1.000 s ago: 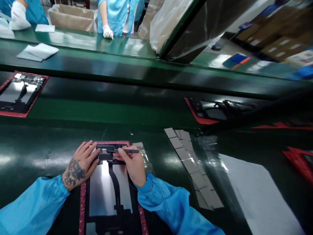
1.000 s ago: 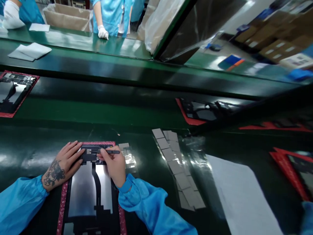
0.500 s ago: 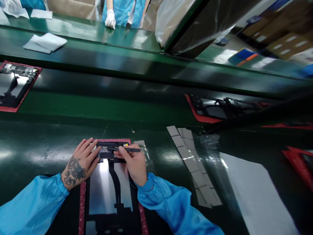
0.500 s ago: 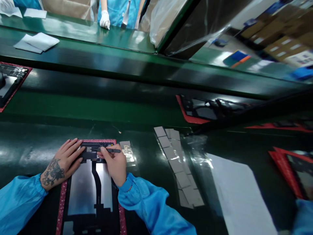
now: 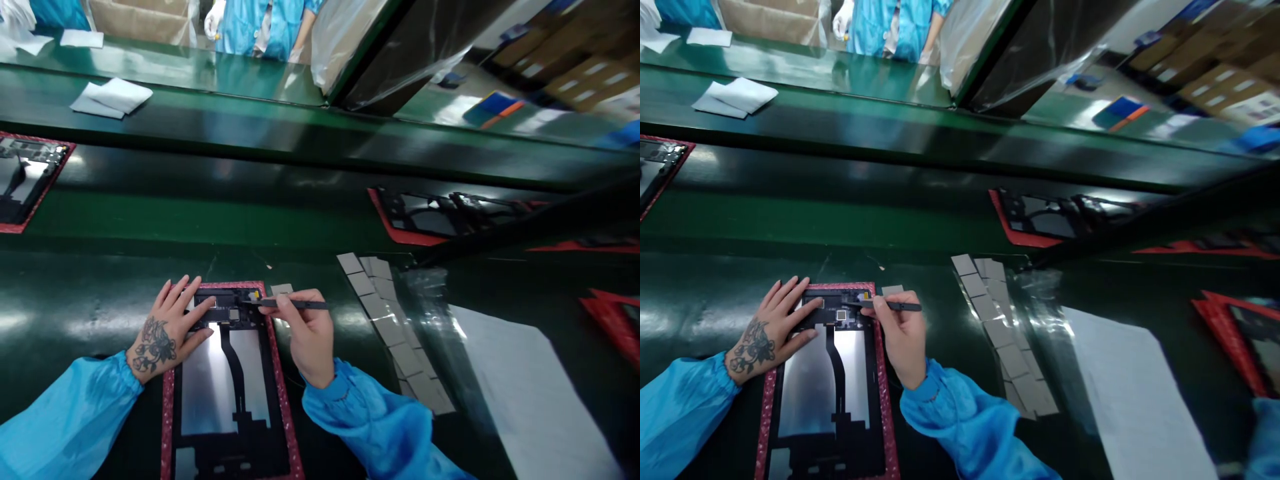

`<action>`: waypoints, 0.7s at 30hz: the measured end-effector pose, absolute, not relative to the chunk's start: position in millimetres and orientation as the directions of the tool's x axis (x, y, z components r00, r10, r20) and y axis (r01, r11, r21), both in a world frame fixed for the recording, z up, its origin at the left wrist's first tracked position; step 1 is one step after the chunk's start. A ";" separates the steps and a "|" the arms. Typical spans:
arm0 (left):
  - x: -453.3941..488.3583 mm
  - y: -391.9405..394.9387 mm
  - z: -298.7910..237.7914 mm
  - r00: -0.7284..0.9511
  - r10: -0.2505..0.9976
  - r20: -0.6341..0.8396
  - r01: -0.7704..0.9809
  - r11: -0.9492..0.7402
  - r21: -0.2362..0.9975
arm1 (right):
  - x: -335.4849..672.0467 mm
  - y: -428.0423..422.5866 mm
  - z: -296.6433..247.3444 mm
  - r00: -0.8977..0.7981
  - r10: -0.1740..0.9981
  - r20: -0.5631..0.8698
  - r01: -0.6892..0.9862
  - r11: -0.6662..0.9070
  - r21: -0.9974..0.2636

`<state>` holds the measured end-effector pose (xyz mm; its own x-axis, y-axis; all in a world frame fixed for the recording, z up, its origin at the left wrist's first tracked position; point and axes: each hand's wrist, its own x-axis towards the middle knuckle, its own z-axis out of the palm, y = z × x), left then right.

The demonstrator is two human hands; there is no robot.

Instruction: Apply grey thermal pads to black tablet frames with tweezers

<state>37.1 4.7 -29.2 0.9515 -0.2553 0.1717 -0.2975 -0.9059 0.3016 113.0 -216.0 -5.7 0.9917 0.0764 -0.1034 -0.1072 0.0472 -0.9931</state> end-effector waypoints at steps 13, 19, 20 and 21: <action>-49.5 -15.0 24.5 0.750 0.376 -0.545 0.513 0.190 0.837 | 39.8 -261.6 -4.3 0.801 0.430 -0.416 -0.431 -0.068 -0.900; -52.5 -28.4 35.6 0.606 0.291 -0.740 0.586 0.467 0.663 | 33.5 -257.9 -12.5 0.804 0.442 -0.398 -0.454 0.023 -0.891; -46.2 -31.6 35.3 0.619 0.274 -0.736 0.594 0.449 0.667 | 33.6 -257.4 -14.3 0.802 0.452 -0.390 -0.457 0.046 -0.888; -39.9 -34.5 34.3 0.639 0.276 -0.718 0.600 0.406 0.689 | 34.0 -256.8 -15.8 0.801 0.466 -0.376 -0.457 0.070 -0.887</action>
<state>-39.9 -34.5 34.3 0.6385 0.2760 -0.7184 0.5998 0.4065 0.6892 34.0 -256.8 -15.8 0.8006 0.4662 -0.3764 -0.4573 0.0696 -0.8866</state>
